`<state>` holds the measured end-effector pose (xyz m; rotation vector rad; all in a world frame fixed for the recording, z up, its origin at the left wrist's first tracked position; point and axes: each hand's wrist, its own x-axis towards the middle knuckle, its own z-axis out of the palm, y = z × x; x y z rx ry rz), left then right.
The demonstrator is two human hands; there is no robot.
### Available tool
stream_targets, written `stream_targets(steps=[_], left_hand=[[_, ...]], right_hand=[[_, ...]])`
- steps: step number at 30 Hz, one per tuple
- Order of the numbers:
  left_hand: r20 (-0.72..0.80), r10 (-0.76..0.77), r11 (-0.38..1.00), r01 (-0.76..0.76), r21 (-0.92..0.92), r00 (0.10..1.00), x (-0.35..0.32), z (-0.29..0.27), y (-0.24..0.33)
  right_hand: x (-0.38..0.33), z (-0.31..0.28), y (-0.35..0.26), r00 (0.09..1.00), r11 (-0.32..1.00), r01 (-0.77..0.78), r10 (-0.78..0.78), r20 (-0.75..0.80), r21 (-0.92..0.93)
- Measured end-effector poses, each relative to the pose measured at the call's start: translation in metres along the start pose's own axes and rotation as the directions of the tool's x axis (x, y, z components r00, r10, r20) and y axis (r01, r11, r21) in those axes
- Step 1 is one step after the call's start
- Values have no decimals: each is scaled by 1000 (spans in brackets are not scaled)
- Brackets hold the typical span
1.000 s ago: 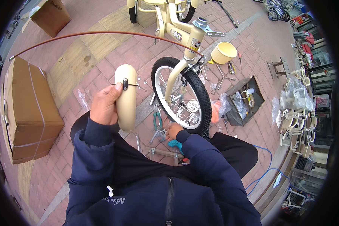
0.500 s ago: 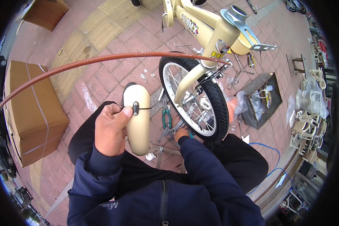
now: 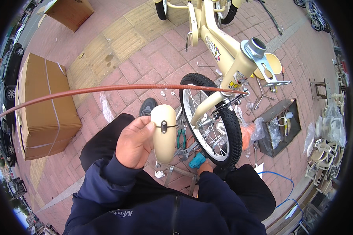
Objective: The person assembles a tricycle on a sidewalk. They attach a front wheel to the frame, then install the handlebar and tighten it with a cordless drill.
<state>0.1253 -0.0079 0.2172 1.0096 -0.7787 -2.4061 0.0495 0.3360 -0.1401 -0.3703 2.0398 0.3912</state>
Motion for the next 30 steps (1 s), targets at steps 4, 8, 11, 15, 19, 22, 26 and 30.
stream_targets(steps=[4, 8, 11, 15, 19, 22, 26, 30], left_hand=[[34, -71, 996, 72, -45, 997, 1, 8, -3], [163, -77, 994, 88, -58, 984, -1, 11, -7], [193, -82, 994, 95, -61, 978, -2, 10, -9], [307, -39, 991, 77, -110, 951, -2, 6, -10], [351, -13, 989, 62, -131, 936, -2, 2, -10], [342, -8, 988, 60, -141, 940, 0, -1, -7], [362, -21, 980, 91, -177, 932, -2, -9, -2], [383, -30, 979, 104, -174, 923, -7, -16, -6]], right_hand=[[-15, -13, -8, 995, 999, 15, -19, -94, -37], [-28, -32, -16, 994, 980, 69, -84, -76, -186], [-39, -50, -20, 974, 898, 225, -204, 97, -378], [-67, -74, -21, 874, 711, 482, -347, 341, -512], [-118, -117, 3, 768, 799, 594, -526, 365, -98], [-171, -159, 28, 266, 225, 960, -913, 308, -165], [-266, -193, 74, 589, 438, 218, -771, 241, 872], [-324, -185, 96, 560, -98, 205, -804, -199, 974]])
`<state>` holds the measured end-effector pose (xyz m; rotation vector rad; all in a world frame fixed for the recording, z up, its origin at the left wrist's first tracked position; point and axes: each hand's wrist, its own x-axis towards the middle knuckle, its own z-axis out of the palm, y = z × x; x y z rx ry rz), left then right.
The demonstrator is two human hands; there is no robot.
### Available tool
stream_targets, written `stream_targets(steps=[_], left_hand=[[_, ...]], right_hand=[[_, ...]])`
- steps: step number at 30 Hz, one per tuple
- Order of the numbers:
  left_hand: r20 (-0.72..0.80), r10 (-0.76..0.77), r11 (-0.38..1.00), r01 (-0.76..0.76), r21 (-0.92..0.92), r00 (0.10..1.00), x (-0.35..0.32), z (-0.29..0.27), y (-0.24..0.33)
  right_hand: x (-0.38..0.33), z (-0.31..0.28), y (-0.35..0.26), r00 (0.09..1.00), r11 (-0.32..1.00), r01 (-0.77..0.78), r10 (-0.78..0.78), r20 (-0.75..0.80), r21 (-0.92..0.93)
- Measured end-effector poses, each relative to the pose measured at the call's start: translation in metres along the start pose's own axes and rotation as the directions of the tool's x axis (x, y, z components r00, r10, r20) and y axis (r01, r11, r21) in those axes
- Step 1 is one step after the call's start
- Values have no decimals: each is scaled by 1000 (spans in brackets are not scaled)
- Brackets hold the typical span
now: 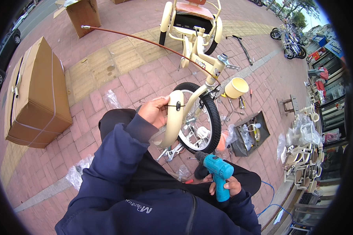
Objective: The person assembles a tricycle on a sidewalk. They attach a front wheel to the frame, then install the handlebar and tighten it with a cordless drill.
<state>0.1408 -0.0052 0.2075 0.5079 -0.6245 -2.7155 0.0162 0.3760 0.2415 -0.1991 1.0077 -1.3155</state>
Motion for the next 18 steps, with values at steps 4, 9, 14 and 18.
stream_targets(steps=[4, 9, 14, 18], left_hand=[[17, -24, 998, 23, 56, 1000, -6, 1, -10], [166, -70, 997, 62, 52, 984, -25, 6, -21], [237, -200, 978, 178, 112, 951, -35, 16, -29], [372, -266, 963, 260, 68, 889, -37, 29, -37]], right_hand=[[-2, 13, 13, 969, 967, 237, -243, 45, 97], [35, 32, 14, 811, 811, 585, -585, -9, -14], [69, 46, -2, 707, 703, 707, -704, 69, -78], [94, 49, -9, 767, 748, 642, -631, 119, -169]])
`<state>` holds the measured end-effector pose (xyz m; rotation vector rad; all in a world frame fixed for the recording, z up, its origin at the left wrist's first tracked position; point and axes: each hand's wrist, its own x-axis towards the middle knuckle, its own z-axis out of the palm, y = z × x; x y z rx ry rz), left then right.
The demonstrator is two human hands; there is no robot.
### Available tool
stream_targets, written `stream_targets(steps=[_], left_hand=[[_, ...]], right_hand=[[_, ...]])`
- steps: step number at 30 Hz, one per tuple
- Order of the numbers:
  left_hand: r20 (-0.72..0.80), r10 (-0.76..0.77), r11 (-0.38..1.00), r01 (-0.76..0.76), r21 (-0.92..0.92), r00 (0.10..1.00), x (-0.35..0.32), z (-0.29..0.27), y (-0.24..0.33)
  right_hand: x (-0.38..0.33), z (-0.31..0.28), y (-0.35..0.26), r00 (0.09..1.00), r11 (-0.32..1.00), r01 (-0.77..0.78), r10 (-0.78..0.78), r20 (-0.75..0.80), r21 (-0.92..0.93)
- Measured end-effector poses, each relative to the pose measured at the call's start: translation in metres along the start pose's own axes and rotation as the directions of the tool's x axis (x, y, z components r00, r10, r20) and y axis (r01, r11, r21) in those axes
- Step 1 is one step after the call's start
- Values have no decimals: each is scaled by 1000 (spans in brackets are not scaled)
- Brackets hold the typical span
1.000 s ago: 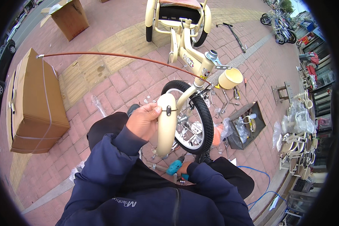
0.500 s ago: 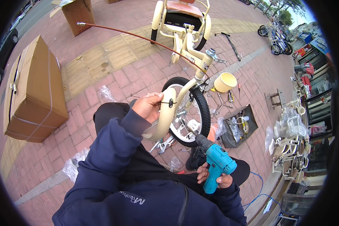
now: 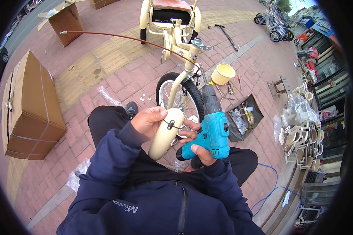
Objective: The person assembles a tricycle on a sidewalk. They attach a front wheel to the frame, then install the handlebar and tighten it with a cordless drill.
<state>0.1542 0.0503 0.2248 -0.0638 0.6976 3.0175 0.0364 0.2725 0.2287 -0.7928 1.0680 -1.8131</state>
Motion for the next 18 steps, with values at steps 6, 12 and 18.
stream_targets(steps=[6, 12, 18], left_hand=[[-180, 159, 987, -151, 59, 971, 6, 5, -22], [-436, 629, 736, -311, 601, 644, -6, 10, -73], [-288, 327, 744, -57, 665, 900, -7, 4, -62]], right_hand=[[15, 12, 18, 992, 999, 24, -27, -127, -23], [25, 17, 13, 892, 998, 29, -52, -449, -57], [31, 17, 8, 908, 994, 10, -55, -416, -110]])
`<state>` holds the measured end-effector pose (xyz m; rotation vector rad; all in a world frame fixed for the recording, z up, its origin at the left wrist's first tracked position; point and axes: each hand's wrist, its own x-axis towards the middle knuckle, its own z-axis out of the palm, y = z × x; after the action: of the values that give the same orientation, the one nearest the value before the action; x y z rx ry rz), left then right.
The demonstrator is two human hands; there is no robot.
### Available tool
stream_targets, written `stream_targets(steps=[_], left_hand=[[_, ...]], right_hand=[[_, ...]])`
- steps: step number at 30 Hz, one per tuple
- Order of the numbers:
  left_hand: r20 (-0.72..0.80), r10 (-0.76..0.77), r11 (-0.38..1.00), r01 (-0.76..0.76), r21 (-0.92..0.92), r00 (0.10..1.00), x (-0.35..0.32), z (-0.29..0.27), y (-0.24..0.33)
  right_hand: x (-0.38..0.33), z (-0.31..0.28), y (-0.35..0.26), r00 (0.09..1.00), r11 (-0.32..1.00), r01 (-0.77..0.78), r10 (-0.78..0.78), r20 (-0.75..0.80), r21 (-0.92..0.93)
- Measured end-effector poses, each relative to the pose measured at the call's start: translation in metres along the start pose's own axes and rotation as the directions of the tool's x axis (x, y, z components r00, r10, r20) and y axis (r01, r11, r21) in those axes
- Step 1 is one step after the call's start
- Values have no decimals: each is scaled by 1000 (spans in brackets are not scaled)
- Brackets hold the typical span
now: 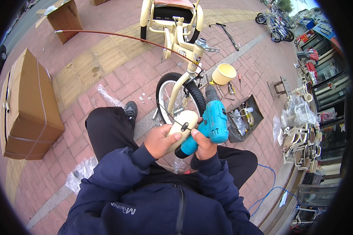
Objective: The person assembles a tricycle on a sidewalk. They attach a front wheel to the frame, then install the handlebar and tighten it with a cordless drill.
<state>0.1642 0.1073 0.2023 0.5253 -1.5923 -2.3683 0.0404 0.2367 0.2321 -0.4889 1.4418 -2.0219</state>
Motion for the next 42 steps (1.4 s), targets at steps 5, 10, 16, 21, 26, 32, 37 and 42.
stream_targets(steps=[5, 10, 16, 21, 26, 32, 37, 42], left_hand=[[125, -99, 979, 119, -167, 987, 2, -7, 15], [154, -74, 972, 106, -211, 985, 4, -6, 11], [132, -133, 946, 166, -280, 982, 10, -8, -1], [-8, -118, 955, 111, -276, 993, 10, -7, -8], [-140, -114, 946, 65, -316, 984, 14, -16, -3], [-302, -73, 952, -24, -304, 951, 13, -14, 6], [-401, -26, 994, -18, -107, 916, 18, -19, 7], [-431, 13, 994, -57, -89, 902, 21, -16, 5]], right_hand=[[2, 0, -2, 999, 1000, -29, 30, 19, -11], [1, -1, 1, 998, 997, -61, 60, -23, -42], [-4, -1, 1, 997, 995, -72, 71, -15, -63], [-6, -1, 4, 988, 987, -151, 147, -56, -62], [-19, -19, -7, 999, 988, -42, 41, -10, -150], [-61, -51, -46, 957, 844, 101, 62, 283, -526], [-87, -53, -61, 977, 810, 64, 69, 203, -582], [-96, -50, -83, 957, 772, 71, 126, 261, -632]])
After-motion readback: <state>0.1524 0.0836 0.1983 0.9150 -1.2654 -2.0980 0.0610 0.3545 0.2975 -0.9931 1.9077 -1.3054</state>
